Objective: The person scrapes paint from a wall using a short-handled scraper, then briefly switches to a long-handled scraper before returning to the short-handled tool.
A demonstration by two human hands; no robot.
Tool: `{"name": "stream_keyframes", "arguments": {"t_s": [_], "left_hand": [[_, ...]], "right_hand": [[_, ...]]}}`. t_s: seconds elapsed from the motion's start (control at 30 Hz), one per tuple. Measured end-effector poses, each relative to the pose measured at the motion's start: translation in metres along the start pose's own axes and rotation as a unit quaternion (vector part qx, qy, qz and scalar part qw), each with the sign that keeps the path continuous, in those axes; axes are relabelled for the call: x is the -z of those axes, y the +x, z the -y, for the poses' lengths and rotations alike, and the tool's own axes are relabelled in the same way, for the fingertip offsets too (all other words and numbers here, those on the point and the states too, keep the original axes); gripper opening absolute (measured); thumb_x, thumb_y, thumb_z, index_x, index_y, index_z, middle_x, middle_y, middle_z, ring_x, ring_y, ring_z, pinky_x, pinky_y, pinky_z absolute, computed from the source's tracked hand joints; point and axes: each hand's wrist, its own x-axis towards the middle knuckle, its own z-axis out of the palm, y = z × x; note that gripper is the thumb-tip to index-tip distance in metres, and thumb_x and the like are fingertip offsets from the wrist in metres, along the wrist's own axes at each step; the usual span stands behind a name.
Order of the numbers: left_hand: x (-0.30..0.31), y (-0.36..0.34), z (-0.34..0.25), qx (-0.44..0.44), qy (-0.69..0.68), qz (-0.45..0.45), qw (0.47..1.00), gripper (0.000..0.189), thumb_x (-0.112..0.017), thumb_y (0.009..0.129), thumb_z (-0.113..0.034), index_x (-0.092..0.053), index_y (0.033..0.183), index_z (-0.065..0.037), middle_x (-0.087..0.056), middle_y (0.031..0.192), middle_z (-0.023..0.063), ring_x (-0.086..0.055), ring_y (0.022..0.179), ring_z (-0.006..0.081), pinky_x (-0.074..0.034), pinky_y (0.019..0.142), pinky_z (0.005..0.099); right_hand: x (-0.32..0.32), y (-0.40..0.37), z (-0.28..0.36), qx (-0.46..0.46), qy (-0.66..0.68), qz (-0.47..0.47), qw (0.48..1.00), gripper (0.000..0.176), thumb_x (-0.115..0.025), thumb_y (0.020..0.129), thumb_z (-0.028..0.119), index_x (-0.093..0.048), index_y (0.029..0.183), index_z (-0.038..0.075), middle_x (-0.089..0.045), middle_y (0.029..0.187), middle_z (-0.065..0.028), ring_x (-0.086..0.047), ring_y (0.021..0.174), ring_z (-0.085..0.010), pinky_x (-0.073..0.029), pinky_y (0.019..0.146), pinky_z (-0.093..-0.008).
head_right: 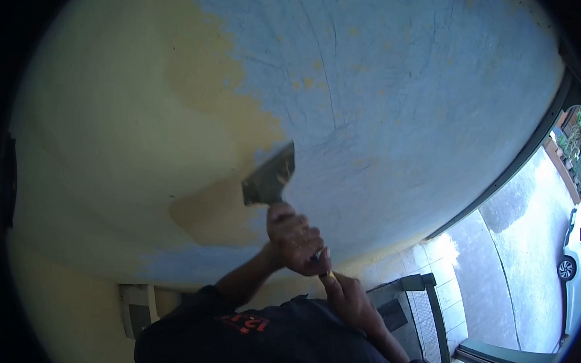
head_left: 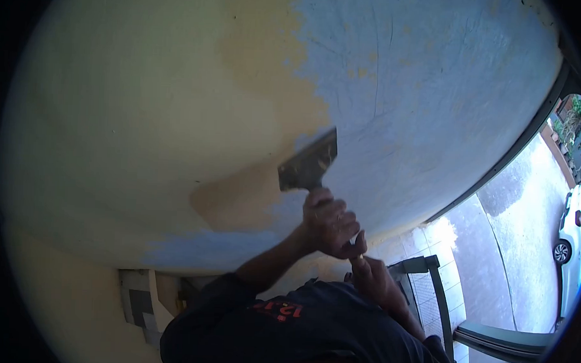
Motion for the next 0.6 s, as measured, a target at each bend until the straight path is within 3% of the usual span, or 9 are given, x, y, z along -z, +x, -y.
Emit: {"name": "stream_keyframes", "arguments": {"t_s": [0.1,0.17,0.3,0.33,0.4,0.5,0.57,0.6], "left_hand": [[-0.008,-0.01,0.001,0.007,-0.002,0.0,1.0,0.025,-0.059,0.061,-0.024,-0.04,0.046,-0.02,-0.038,0.047,-0.0047,-0.04,0.048,0.0148,-0.032,0.068,0.0366],[-0.006,-0.005,0.012,0.005,-0.013,-0.015,1.0,0.024,-0.059,0.06,-0.024,-0.04,0.047,-0.02,-0.038,0.047,-0.005,-0.04,0.048,0.0143,-0.032,0.067,0.0365],[0.008,0.007,0.01,-0.024,0.02,-0.017,0.999,0.022,-0.059,0.06,-0.024,-0.041,0.047,-0.02,-0.039,0.048,-0.0051,-0.039,0.048,0.0147,-0.032,0.067,0.0365],[0.003,-0.002,0.004,-0.01,0.008,-0.008,1.0,0.022,-0.059,0.06,-0.024,-0.042,0.047,-0.02,-0.039,0.048,-0.005,-0.039,0.048,0.0148,-0.032,0.067,0.0368],[-0.005,-0.012,-0.007,0.021,-0.009,0.004,1.0,0.021,-0.059,0.06,-0.024,-0.043,0.047,-0.02,-0.041,0.048,-0.0048,-0.04,0.048,0.0153,-0.033,0.069,0.0378],[-0.005,-0.014,0.004,0.001,-0.009,0.002,1.0,0.021,-0.059,0.06,-0.024,-0.043,0.048,-0.02,-0.041,0.048,-0.0049,-0.04,0.048,0.0155,-0.033,0.071,0.0378],[0.01,0.007,0.008,-0.004,0.0,-0.017,1.0,0.021,-0.058,0.061,-0.023,-0.043,0.048,-0.02,-0.041,0.048,-0.0049,-0.04,0.047,0.0154,-0.033,0.07,0.0374],[0.014,0.015,0.011,-0.012,0.01,-0.029,0.999,0.021,-0.058,0.062,-0.023,-0.043,0.048,-0.02,-0.04,0.048,-0.0049,-0.039,0.047,0.0154,-0.032,0.069,0.0374]], "right_hand": [[-0.003,0.002,0.002,-0.046,0.022,-0.013,0.999,0.05,-0.041,0.104,0.037,-0.056,0.085,-0.007,-0.054,0.059,-0.0114,-0.052,0.059,-0.0133,-0.042,0.055,-0.0346],[0.001,0.007,0.014,0.045,-0.043,-0.019,0.998,0.05,-0.04,0.104,0.037,-0.055,0.086,-0.007,-0.053,0.058,-0.0098,-0.05,0.058,-0.0123,-0.041,0.053,-0.0352],[0.004,0.006,0.007,0.052,-0.011,0.002,0.999,0.049,-0.04,0.104,0.036,-0.055,0.086,-0.007,-0.053,0.058,-0.0108,-0.05,0.058,-0.0132,-0.041,0.054,-0.0365],[0.003,0.0,0.003,-0.03,0.052,0.017,0.998,0.047,-0.04,0.103,0.033,-0.055,0.087,-0.008,-0.052,0.059,-0.0124,-0.05,0.059,-0.0153,-0.042,0.056,-0.0385],[-0.001,-0.005,-0.004,-0.037,0.038,0.009,0.999,0.045,-0.039,0.103,0.032,-0.054,0.087,-0.008,-0.052,0.06,-0.0133,-0.05,0.06,-0.0162,-0.042,0.057,-0.039],[0.001,0.0,-0.002,-0.066,0.056,0.025,0.996,0.046,-0.039,0.104,0.032,-0.054,0.086,-0.007,-0.054,0.064,-0.0125,-0.051,0.062,-0.0153,-0.043,0.059,-0.0369],[0.008,0.008,0.024,-0.018,0.023,0.045,0.999,0.05,-0.038,0.105,0.037,-0.055,0.085,-0.006,-0.055,0.065,-0.0098,-0.051,0.062,-0.0135,-0.043,0.058,-0.0344],[0.012,0.008,0.039,-0.055,0.066,0.055,0.995,0.054,-0.038,0.104,0.042,-0.054,0.084,-0.005,-0.054,0.063,-0.0073,-0.05,0.061,-0.0121,-0.042,0.058,-0.0332]]}}
